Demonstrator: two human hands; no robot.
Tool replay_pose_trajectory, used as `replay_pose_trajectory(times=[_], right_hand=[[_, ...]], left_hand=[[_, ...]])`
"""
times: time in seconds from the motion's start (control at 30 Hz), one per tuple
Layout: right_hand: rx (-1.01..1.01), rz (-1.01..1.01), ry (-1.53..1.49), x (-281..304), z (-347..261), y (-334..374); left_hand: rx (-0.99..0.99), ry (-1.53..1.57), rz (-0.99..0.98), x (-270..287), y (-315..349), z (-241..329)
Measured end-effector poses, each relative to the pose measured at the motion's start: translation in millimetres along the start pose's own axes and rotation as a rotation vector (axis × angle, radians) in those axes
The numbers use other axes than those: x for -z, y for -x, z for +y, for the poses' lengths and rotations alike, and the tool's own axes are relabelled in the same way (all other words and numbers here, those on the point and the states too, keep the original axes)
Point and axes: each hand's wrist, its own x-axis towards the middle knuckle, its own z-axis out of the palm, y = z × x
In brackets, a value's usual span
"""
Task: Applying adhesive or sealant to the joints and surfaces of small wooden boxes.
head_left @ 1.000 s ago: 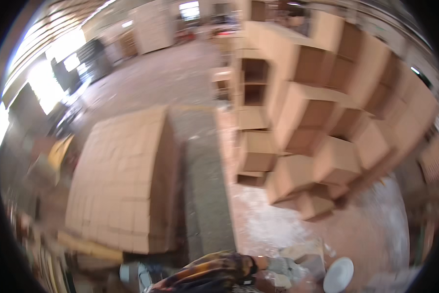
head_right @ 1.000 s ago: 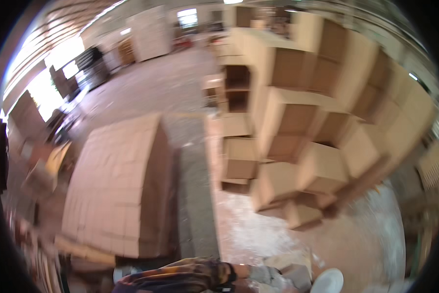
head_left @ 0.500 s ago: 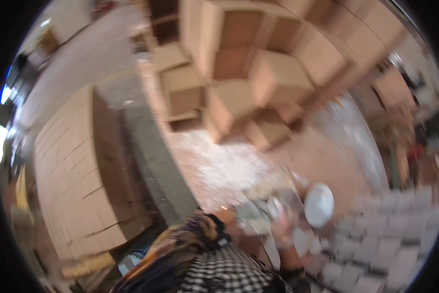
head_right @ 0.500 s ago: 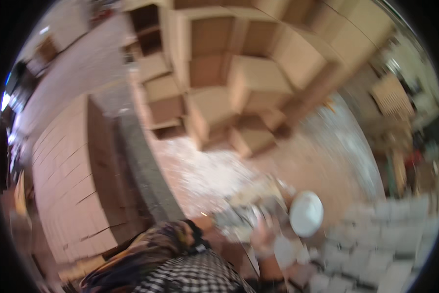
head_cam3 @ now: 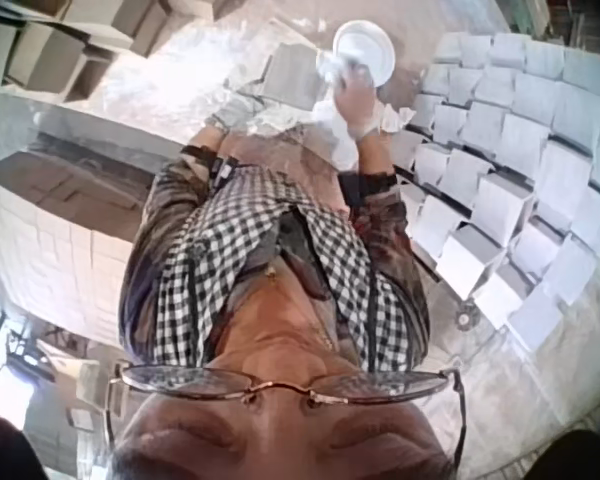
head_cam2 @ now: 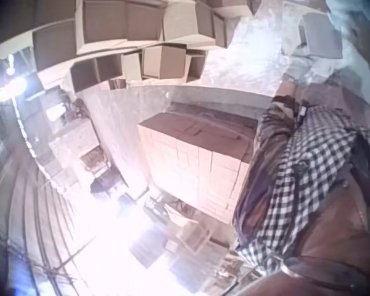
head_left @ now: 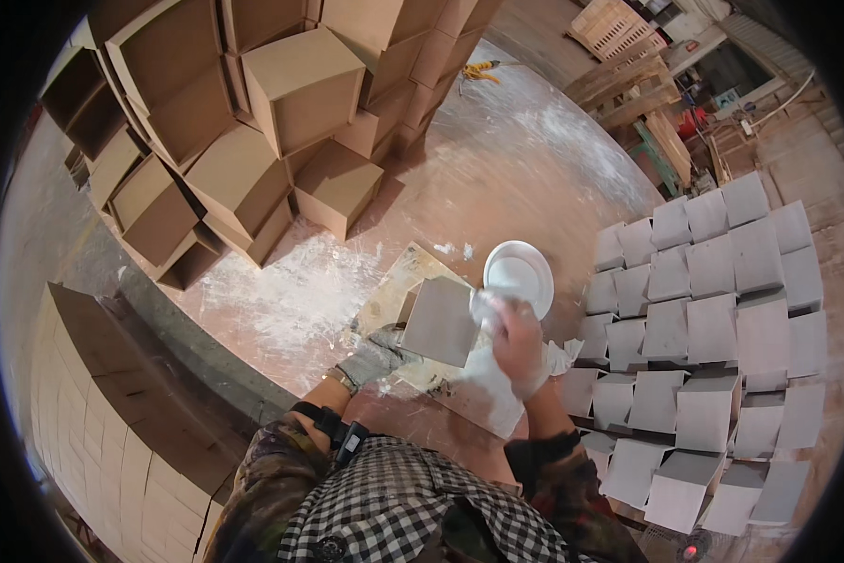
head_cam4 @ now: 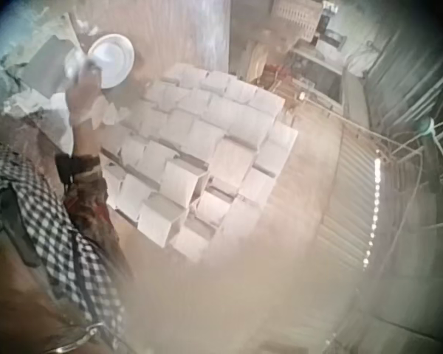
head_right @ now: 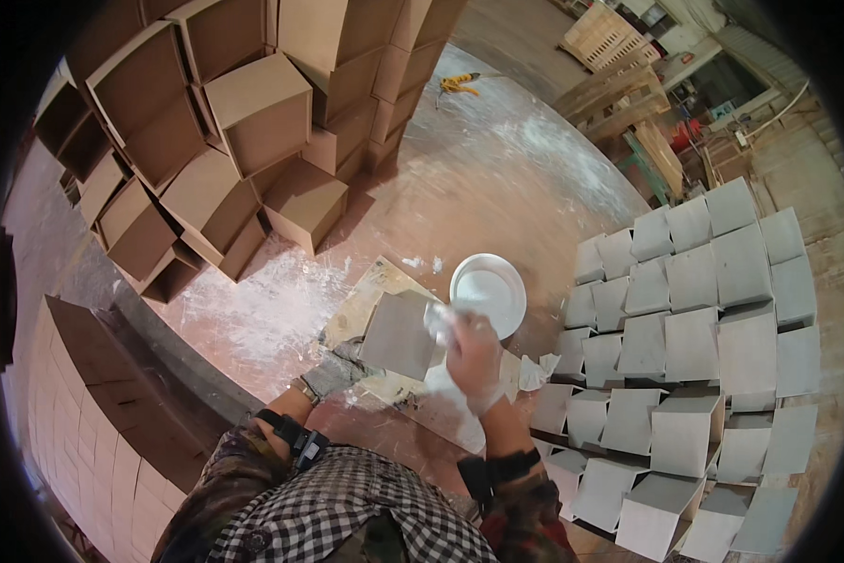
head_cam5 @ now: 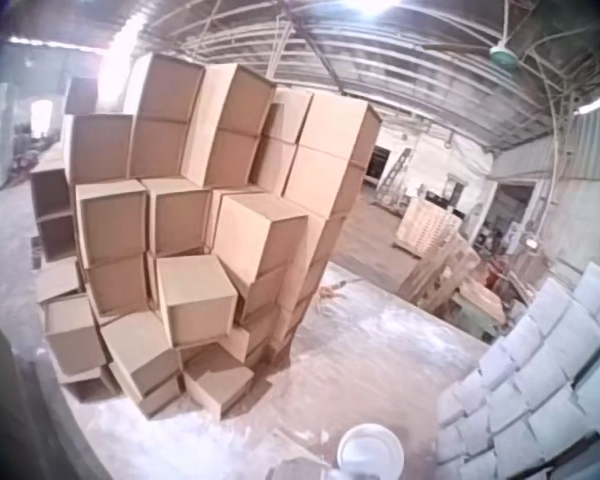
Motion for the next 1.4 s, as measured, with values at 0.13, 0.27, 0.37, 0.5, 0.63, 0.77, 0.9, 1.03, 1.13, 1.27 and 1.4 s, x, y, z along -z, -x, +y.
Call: replay_pose_trajectory(times=[0.13, 0.27, 0.37, 0.5, 0.63, 0.77, 0.9, 1.03, 1.13, 1.27, 1.4], right_hand=[[0.041, -0.207, 0.233, 19.3, -21.3, 31.4], [0.112, -0.188, 0.439, 3.7, -14.0, 16.3], [0.087, -0.189, 0.474, -3.0, -6.1, 3.3], [0.037, -0.285, 0.569, -14.8, -30.8, 46.6], [0.113, -0.294, 0.495, -13.9, -29.2, 55.6], [0.101, -0.242, 0.566, -16.7, 1.6, -8.1], [0.101, -0.123, 0.507, -22.0, 6.2, -3.2], [0.114, -0.214, 0.531, -26.8, -43.6, 60.1], [0.134, -0.211, 0.481, -31.2, -31.0, 43.6], [-0.108, -0.097, 0.396, -38.4, 7.9, -12.7], [0.110, -0.049, 0.323, -55.9, 1.2, 48.8]], left_hand=[[0.111, -0.033, 0.001, -3.4, -5.0, 1.8], [0.060, 0.062, 0.039, -7.6, -1.0, -13.3], [0.019, -0.038, 0.012, -1.4, -5.9, 14.0], [0.008, -0.123, 0.059, -1.9, 2.4, -11.0], [-0.003, -0.189, -0.036, -1.5, -4.6, -7.3], [0.029, -0.176, -0.047, 4.1, -8.0, 17.5], [0.063, 0.050, -0.061, 1.6, -9.3, 20.5], [0.158, 0.465, 0.036, -3.3, -3.0, 14.2], [0.220, 0.742, 0.102, -7.4, 0.2, 4.9], [0.033, 0.018, 0.026, -7.8, -7.7, -0.7], [0.053, 0.289, 0.044, -8.1, -0.7, -15.3]])
